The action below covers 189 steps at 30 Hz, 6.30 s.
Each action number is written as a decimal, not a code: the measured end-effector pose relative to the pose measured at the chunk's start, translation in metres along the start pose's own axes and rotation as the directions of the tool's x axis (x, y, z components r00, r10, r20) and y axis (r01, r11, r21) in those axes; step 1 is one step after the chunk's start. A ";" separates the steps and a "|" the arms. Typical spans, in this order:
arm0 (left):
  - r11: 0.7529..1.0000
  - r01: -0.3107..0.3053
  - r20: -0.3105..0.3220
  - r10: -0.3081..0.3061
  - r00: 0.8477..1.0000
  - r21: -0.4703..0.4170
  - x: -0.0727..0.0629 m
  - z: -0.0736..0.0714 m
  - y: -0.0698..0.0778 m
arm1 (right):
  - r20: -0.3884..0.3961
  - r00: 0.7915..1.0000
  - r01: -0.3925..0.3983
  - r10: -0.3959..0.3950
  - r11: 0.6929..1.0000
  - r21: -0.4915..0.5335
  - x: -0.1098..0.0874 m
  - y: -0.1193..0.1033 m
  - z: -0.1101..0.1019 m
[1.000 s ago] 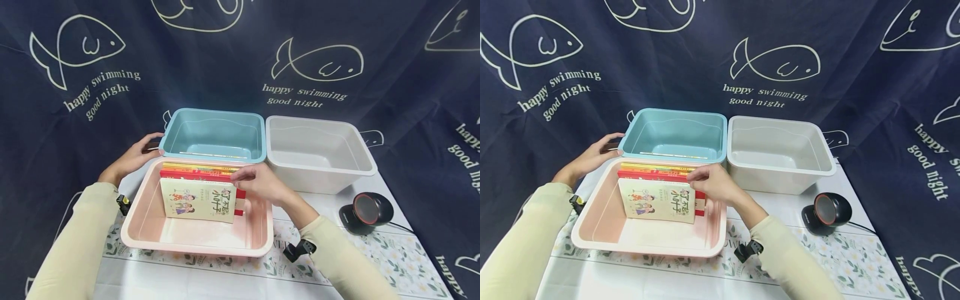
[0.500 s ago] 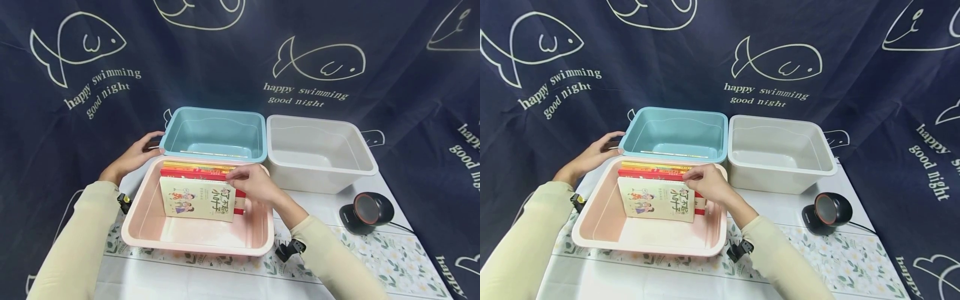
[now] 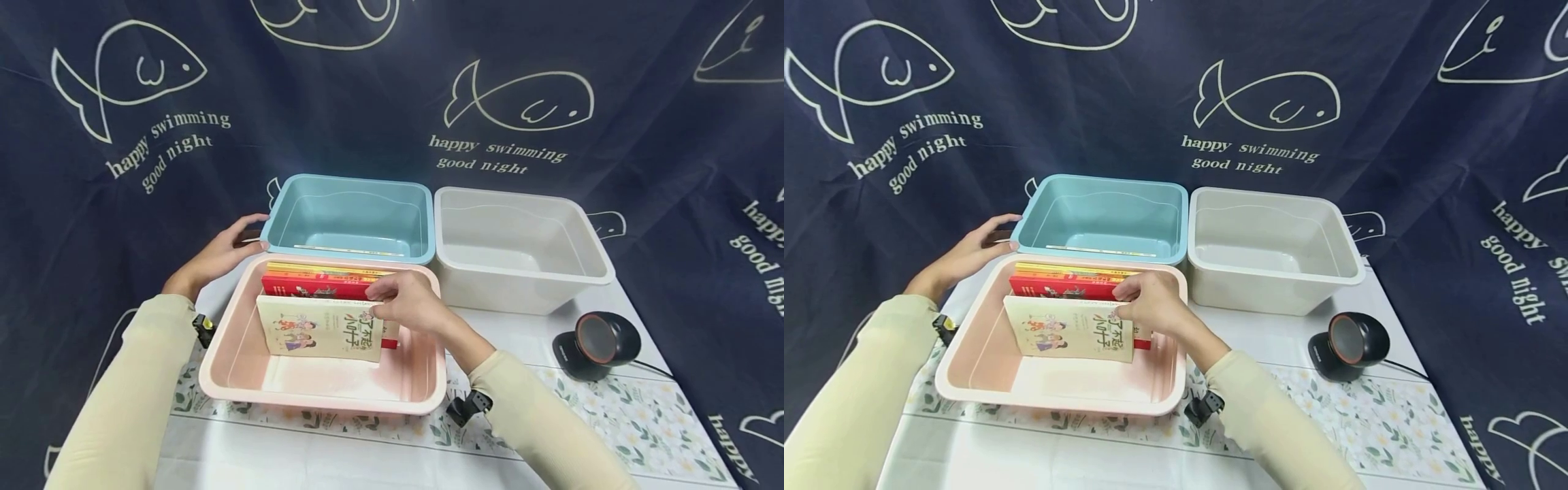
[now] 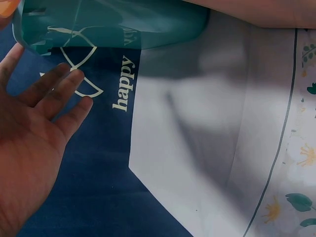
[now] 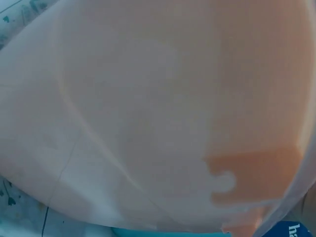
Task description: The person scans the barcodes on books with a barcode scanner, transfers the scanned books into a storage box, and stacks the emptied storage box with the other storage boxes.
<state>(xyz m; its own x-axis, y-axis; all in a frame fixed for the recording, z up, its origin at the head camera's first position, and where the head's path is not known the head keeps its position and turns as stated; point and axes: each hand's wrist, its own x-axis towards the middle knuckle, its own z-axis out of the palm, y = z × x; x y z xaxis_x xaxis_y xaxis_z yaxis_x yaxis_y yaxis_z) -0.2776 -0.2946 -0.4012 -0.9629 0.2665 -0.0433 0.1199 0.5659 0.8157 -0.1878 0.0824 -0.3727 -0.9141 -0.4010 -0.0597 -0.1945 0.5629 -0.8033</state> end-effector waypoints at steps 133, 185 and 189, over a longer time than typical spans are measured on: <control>1.000 0.017 -0.012 -0.017 1.000 -0.003 0.000 0.005 -0.008 | -0.749 0.348 -0.254 0.564 0.826 0.504 -0.243 0.104 -0.088; 0.999 0.042 -0.002 -0.042 0.999 0.002 0.001 0.003 -0.007 | -0.364 0.912 0.303 -0.188 0.908 0.291 0.069 -0.026 -0.143; 0.999 0.039 0.000 -0.039 0.999 0.000 0.002 0.004 -0.008 | -0.331 0.933 0.242 -0.142 0.927 0.285 0.084 -0.026 -0.128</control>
<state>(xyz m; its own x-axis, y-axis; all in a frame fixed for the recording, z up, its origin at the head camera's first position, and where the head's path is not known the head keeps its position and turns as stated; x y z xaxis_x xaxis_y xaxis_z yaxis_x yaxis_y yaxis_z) -0.2792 -0.2958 -0.4099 -0.9669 0.2438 -0.0753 0.0818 0.5757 0.8136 -0.3050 0.1266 -0.2805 -0.9430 -0.2147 0.2543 -0.3002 0.2187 -0.9285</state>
